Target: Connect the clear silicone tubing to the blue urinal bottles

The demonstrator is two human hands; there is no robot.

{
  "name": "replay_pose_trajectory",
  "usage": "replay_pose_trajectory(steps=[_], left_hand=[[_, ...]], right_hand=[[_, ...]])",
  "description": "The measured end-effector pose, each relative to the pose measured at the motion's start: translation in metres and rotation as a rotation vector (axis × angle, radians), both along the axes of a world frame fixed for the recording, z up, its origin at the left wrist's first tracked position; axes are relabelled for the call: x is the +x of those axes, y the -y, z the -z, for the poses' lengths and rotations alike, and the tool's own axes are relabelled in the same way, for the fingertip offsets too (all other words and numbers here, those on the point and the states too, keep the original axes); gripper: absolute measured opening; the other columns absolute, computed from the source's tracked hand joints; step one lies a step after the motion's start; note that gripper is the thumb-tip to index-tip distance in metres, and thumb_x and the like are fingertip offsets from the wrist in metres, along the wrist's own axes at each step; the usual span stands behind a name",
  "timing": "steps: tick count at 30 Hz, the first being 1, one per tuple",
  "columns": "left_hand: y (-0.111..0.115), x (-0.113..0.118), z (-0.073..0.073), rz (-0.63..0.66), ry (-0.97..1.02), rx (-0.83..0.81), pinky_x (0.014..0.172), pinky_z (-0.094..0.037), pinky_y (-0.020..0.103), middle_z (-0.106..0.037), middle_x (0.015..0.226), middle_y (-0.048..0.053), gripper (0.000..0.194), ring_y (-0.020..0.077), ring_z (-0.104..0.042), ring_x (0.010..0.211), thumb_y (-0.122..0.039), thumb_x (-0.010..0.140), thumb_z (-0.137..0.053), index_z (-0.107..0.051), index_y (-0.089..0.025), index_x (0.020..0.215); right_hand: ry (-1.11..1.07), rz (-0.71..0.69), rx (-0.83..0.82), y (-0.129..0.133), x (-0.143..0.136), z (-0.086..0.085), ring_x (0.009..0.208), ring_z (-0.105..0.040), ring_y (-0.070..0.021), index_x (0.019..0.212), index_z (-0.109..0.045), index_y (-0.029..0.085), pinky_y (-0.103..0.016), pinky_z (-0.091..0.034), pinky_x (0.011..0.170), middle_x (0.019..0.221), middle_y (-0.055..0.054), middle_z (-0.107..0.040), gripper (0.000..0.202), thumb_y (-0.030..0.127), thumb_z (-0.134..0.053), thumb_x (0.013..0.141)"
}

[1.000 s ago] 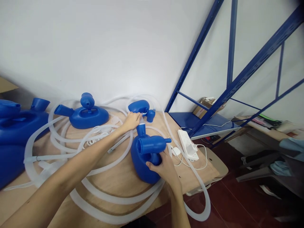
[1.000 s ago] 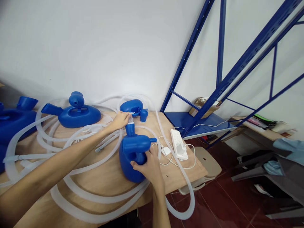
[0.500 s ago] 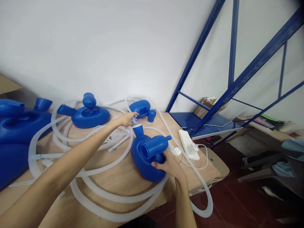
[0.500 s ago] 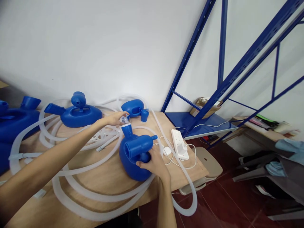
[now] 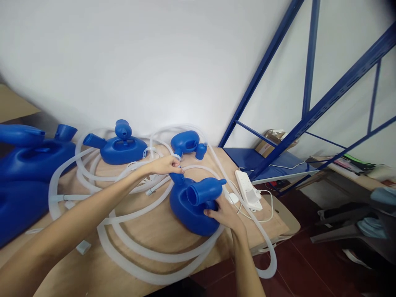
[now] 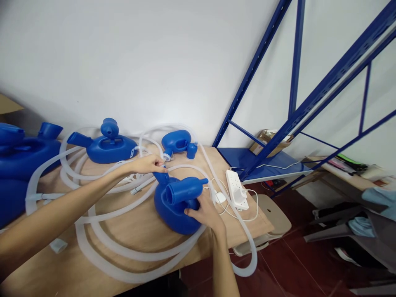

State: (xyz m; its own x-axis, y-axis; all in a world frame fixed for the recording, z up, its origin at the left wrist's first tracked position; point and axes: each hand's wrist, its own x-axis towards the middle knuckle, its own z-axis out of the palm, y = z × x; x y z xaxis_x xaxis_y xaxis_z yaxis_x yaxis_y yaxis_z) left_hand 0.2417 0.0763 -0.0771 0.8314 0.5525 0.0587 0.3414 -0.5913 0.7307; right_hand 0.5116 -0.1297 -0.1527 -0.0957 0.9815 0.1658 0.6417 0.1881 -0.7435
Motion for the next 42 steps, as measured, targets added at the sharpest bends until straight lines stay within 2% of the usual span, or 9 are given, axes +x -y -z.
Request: replay_pose_trajectory(steps=[5, 9, 14, 18, 21, 26, 30, 38, 42], left_hand=[[0.003, -0.014, -0.004, -0.009, -0.032, -0.087, 0.048, -0.021, 0.026, -0.032, 0.053, -0.005, 0.064, 0.0095, -0.030, 0.050, -0.072, 0.075, -0.074, -0.038, -0.021, 0.056], [0.007, -0.029, -0.012, -0.022, -0.050, -0.128, 0.048, -0.024, 0.026, -0.034, 0.052, -0.004, 0.066, 0.0099, -0.031, 0.050, -0.074, 0.074, -0.072, -0.037, -0.021, 0.054], [0.002, -0.069, -0.019, -0.187, -0.055, -0.041, 0.048, -0.026, 0.027, -0.045, 0.054, -0.001, 0.059, 0.0113, -0.037, 0.049, -0.071, 0.082, -0.066, -0.048, -0.020, 0.059], [-0.016, -0.097, -0.005, -0.384, -0.048, 0.115, 0.052, -0.025, 0.028, -0.045, 0.053, -0.002, 0.057, 0.0121, -0.039, 0.052, -0.069, 0.082, -0.064, -0.050, -0.020, 0.057], [-0.025, -0.104, 0.014, -0.440, -0.080, 0.172, 0.054, -0.028, 0.028, -0.052, 0.053, 0.000, 0.055, 0.0139, -0.044, 0.053, -0.068, 0.080, -0.064, -0.055, -0.020, 0.056], [-0.022, -0.105, 0.030, -0.404, -0.109, 0.211, 0.057, -0.033, 0.028, -0.063, 0.056, 0.003, 0.052, 0.0174, -0.054, 0.057, -0.067, 0.080, -0.063, -0.064, -0.020, 0.059], [-0.012, -0.110, 0.029, -0.307, -0.076, 0.218, 0.070, -0.046, 0.027, -0.079, 0.082, 0.005, 0.051, 0.0211, -0.069, 0.076, -0.069, 0.083, -0.062, -0.077, -0.021, 0.079], [-0.015, -0.118, 0.042, -0.361, -0.149, 0.259, 0.079, -0.054, 0.031, -0.081, 0.095, 0.013, 0.043, 0.0284, -0.076, 0.090, -0.054, 0.086, -0.062, -0.078, -0.017, 0.100], [-0.013, -0.112, 0.047, -0.349, -0.208, 0.286, 0.086, -0.056, 0.035, -0.081, 0.098, 0.012, 0.037, 0.0251, -0.076, 0.089, -0.043, 0.090, -0.061, -0.077, -0.016, 0.110]], right_hand=[[0.017, -0.057, 0.013, 0.002, -0.009, -0.003, 0.131, -0.060, -0.0373, 0.133, -0.067, 0.023, -0.058, -0.042, 0.116, 0.142, -0.012, -0.068, 0.052, 0.026, -0.069, 0.081], [0.054, -0.076, 0.032, 0.003, -0.012, -0.005, 0.123, -0.062, -0.0361, 0.124, -0.070, 0.023, -0.054, -0.046, 0.111, 0.133, -0.011, -0.071, 0.042, 0.027, -0.066, 0.082], [0.059, -0.085, 0.045, 0.002, -0.008, -0.002, 0.122, -0.063, -0.0371, 0.121, -0.072, 0.022, -0.054, -0.047, 0.111, 0.132, -0.012, -0.072, 0.039, 0.031, -0.068, 0.083], [0.052, -0.092, 0.046, -0.001, -0.005, 0.001, 0.125, -0.063, -0.0374, 0.126, -0.070, 0.022, -0.055, -0.046, 0.112, 0.136, -0.012, -0.071, 0.044, 0.031, -0.067, 0.083], [0.064, -0.082, 0.051, -0.002, -0.005, 0.001, 0.126, -0.063, -0.0371, 0.128, -0.070, 0.023, -0.056, -0.045, 0.113, 0.137, -0.012, -0.071, 0.044, 0.031, -0.066, 0.084], [0.093, -0.067, 0.065, -0.001, -0.008, 0.000, 0.128, -0.061, -0.0384, 0.128, -0.070, 0.022, -0.059, -0.043, 0.114, 0.135, -0.012, -0.071, 0.046, 0.030, -0.065, 0.083], [0.083, -0.047, 0.072, 0.001, -0.010, 0.001, 0.129, -0.060, -0.0383, 0.130, -0.071, 0.025, -0.060, -0.043, 0.115, 0.136, -0.010, -0.071, 0.045, 0.034, -0.065, 0.086], [0.053, -0.034, 0.070, 0.003, -0.014, -0.002, 0.135, -0.058, -0.0365, 0.140, -0.065, 0.025, -0.058, -0.040, 0.119, 0.143, -0.013, -0.066, 0.054, 0.054, -0.065, 0.094], [0.052, -0.028, 0.101, 0.003, -0.014, -0.001, 0.139, -0.055, -0.0361, 0.143, -0.064, 0.025, -0.058, -0.039, 0.121, 0.147, -0.014, -0.062, 0.060, 0.061, -0.064, 0.096]])
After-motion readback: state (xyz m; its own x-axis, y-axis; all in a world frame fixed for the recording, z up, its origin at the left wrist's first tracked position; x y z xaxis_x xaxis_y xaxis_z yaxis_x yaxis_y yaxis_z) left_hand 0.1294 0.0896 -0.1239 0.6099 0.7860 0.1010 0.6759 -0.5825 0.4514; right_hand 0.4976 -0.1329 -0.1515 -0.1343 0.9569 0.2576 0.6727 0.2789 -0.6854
